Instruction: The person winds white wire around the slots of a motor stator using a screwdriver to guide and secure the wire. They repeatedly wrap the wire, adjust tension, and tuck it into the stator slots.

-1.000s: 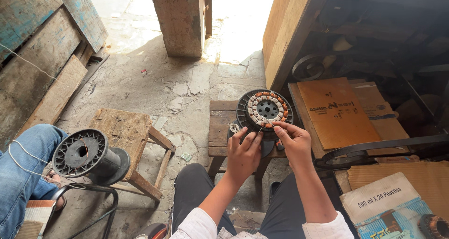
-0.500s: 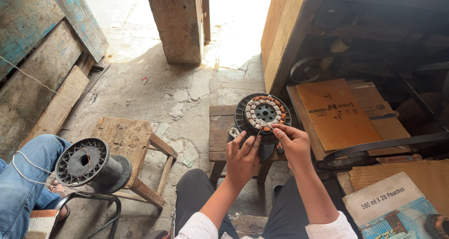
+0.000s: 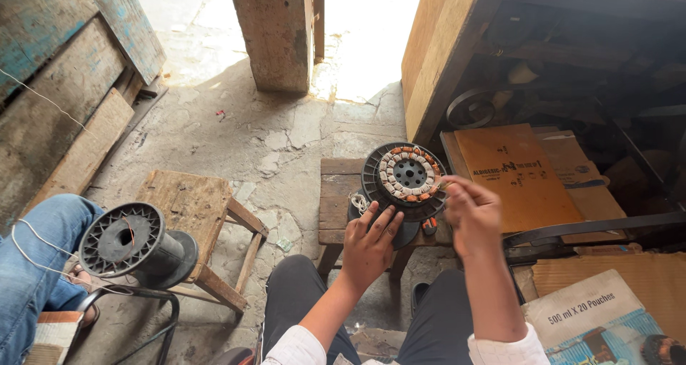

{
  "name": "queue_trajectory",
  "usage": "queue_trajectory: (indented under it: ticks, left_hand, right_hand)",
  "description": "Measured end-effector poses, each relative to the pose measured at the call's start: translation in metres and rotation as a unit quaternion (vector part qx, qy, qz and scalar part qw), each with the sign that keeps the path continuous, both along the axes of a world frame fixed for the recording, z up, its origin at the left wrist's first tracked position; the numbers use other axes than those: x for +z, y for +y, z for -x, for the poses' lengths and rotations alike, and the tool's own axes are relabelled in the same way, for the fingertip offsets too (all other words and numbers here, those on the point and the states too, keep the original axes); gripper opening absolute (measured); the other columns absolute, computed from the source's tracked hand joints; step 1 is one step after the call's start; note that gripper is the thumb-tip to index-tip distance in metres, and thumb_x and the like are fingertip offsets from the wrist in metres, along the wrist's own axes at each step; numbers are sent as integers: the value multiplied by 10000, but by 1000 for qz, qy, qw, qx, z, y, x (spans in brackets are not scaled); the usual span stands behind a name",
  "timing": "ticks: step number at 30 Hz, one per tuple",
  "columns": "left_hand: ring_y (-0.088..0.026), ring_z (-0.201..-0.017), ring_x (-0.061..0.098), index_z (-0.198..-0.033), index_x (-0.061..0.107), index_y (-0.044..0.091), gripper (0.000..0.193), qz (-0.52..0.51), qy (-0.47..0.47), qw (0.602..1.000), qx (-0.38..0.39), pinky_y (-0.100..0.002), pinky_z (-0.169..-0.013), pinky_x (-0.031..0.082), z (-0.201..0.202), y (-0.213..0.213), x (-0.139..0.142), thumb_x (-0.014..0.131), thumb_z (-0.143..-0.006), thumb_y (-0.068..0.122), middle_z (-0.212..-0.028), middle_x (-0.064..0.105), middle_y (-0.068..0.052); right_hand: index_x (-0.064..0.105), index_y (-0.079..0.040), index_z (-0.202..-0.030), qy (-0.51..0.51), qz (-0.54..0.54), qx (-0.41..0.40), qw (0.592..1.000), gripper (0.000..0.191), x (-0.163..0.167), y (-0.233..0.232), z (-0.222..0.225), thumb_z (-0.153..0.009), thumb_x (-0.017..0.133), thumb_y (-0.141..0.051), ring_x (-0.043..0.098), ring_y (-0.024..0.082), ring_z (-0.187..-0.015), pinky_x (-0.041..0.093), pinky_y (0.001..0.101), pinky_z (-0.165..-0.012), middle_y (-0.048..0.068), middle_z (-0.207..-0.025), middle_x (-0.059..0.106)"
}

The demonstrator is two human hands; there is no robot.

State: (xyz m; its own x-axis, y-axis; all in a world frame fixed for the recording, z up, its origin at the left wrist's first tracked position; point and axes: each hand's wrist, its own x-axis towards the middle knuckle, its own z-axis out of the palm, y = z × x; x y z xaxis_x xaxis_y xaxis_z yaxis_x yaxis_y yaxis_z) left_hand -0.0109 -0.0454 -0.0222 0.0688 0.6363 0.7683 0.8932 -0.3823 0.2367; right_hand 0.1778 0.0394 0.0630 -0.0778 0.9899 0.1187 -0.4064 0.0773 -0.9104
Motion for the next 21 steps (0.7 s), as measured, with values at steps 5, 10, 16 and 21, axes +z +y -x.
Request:
queue_trajectory:
  ticks: [5, 10, 16, 21]
  left_hand:
    - [-283, -1422, 467, -1398, 658, 160, 541, 8, -8, 1000, -5, -466, -1018, 441, -1, -1, -3, 610, -861, 120, -1451, 590, -29]
    - [-292, -1419, 464, -1386, 664, 158, 544, 5, -16, 1000, 9, -470, -1006, 442, -5, -2, -3, 614, -845, 124, -1445, 592, -32]
    - [-288, -1425, 450, -1386, 663, 145, 541, 7, -15, 1000, 6, -458, -995, 448, -7, -2, 0, 626, -847, 111, -1443, 583, -40]
    - [-276, -1439, 448, -1392, 652, 109, 532, 13, -31, 999, 5, -444, -996, 454, -6, -3, 2, 632, -860, 100, -1439, 584, -37]
  right_hand:
    - [747, 51, -1139, 0, -166, -21, 986, 269, 49, -24, -33, -960, 775, -147, 398, 31, -553, 262, 194, -517, -34, -647, 559]
    - [753, 31, -1155, -195, -204, -94, 955, 276, 63, -38, -29, -926, 786, -120, 421, 17, -564, 232, 188, -514, -31, -734, 637]
    - [818, -157, -1089, -528, -223, -113, 812, 213, 33, -33, 10, -882, 798, -203, 663, 124, -646, 480, 272, -569, 62, -784, 746]
    - [817, -184, -1074, -601, -222, -139, 755, 236, 18, -38, 21, -872, 770, -297, 750, 241, -758, 559, 350, -655, 88, -929, 783]
